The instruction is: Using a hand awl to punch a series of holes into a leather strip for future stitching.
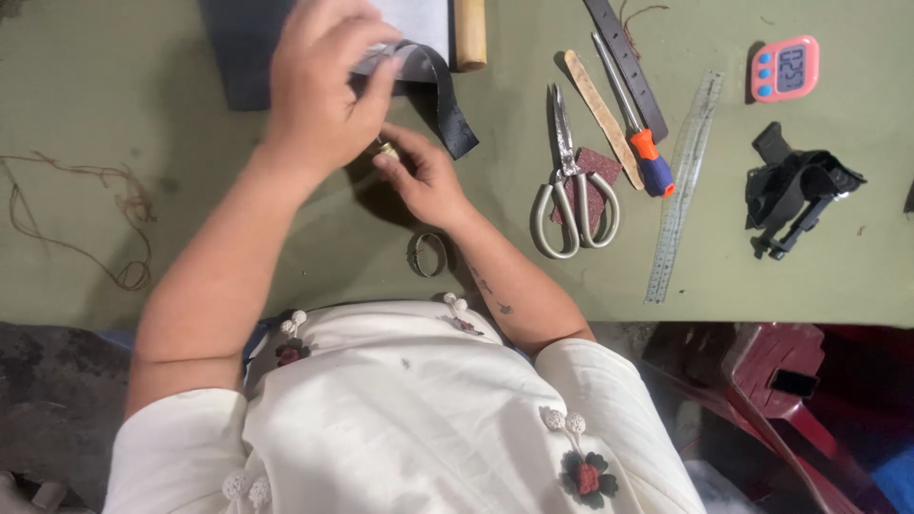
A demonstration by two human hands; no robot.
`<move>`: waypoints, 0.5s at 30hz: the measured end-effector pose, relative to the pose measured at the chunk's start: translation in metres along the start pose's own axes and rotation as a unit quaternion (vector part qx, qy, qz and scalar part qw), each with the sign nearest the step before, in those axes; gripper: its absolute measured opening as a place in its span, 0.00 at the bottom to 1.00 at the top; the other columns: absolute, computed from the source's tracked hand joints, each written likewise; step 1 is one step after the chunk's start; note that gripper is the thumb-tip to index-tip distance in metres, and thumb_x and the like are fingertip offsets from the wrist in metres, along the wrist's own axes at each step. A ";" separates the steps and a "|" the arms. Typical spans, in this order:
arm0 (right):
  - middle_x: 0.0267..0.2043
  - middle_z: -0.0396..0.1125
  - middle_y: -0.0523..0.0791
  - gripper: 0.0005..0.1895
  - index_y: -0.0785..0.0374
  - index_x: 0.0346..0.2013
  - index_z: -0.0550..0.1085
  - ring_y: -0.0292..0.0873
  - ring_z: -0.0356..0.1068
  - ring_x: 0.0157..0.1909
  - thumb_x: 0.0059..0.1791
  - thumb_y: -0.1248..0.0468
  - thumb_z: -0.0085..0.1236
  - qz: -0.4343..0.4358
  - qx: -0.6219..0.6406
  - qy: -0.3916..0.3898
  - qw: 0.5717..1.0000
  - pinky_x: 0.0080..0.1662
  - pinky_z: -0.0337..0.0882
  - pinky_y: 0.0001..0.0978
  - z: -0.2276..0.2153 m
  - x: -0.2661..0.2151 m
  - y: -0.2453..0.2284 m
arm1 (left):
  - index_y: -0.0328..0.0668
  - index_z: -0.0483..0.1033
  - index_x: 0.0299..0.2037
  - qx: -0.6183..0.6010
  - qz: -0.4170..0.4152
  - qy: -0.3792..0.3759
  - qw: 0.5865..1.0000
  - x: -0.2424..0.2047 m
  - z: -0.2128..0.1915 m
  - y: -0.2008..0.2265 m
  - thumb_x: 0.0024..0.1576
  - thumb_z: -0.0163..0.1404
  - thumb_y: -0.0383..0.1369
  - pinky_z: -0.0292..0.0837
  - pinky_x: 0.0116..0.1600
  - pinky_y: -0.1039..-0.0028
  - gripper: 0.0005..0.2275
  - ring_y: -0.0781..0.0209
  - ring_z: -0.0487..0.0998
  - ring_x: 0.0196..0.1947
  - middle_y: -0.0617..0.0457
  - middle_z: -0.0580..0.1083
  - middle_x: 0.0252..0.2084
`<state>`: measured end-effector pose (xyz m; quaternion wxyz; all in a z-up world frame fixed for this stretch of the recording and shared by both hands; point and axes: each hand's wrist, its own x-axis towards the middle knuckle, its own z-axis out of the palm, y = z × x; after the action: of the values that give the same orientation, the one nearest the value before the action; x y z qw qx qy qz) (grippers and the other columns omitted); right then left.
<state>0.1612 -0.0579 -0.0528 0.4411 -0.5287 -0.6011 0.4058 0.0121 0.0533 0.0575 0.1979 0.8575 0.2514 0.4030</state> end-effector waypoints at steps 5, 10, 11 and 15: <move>0.64 0.69 0.46 0.24 0.59 0.67 0.67 0.40 0.73 0.58 0.57 0.55 0.54 0.034 0.070 0.013 0.997 0.54 0.79 0.31 0.000 0.003 -0.008 | 0.28 0.67 0.41 -0.031 -0.085 0.173 0.981 -0.048 0.020 0.014 0.51 0.47 0.15 0.68 0.53 0.59 0.09 0.42 0.72 0.47 0.37 0.70 0.44; 0.62 0.69 0.44 0.22 0.58 0.66 0.68 0.38 0.71 0.57 0.57 0.60 0.53 0.043 0.066 0.030 0.996 0.54 0.76 0.30 0.003 -0.001 -0.009 | 0.31 0.64 0.49 -0.010 -0.165 0.110 0.980 -0.088 0.040 0.003 0.50 0.47 0.20 0.67 0.59 0.53 0.16 0.39 0.72 0.54 0.36 0.70 0.52; 0.60 0.70 0.43 0.21 0.57 0.66 0.68 0.35 0.72 0.50 0.58 0.60 0.53 0.047 0.081 0.031 0.995 0.44 0.80 0.26 0.003 -0.001 -0.012 | 0.31 0.65 0.52 -0.006 -0.180 0.077 0.981 -0.090 0.042 0.000 0.52 0.48 0.20 0.67 0.60 0.53 0.17 0.40 0.73 0.54 0.37 0.72 0.54; 0.53 0.71 0.42 0.21 0.58 0.65 0.68 0.34 0.71 0.40 0.57 0.60 0.54 0.040 0.088 0.025 0.995 0.43 0.78 0.26 0.004 0.000 -0.016 | 0.33 0.67 0.53 -0.026 -0.224 0.054 0.973 -0.083 0.046 -0.012 0.56 0.47 0.19 0.70 0.56 0.57 0.14 0.45 0.77 0.48 0.45 0.75 0.49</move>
<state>0.1527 -0.0601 -0.0382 0.4840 -0.5214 -0.5305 0.4609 -0.0005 0.0081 -0.0253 0.2915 0.7510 0.4366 0.4006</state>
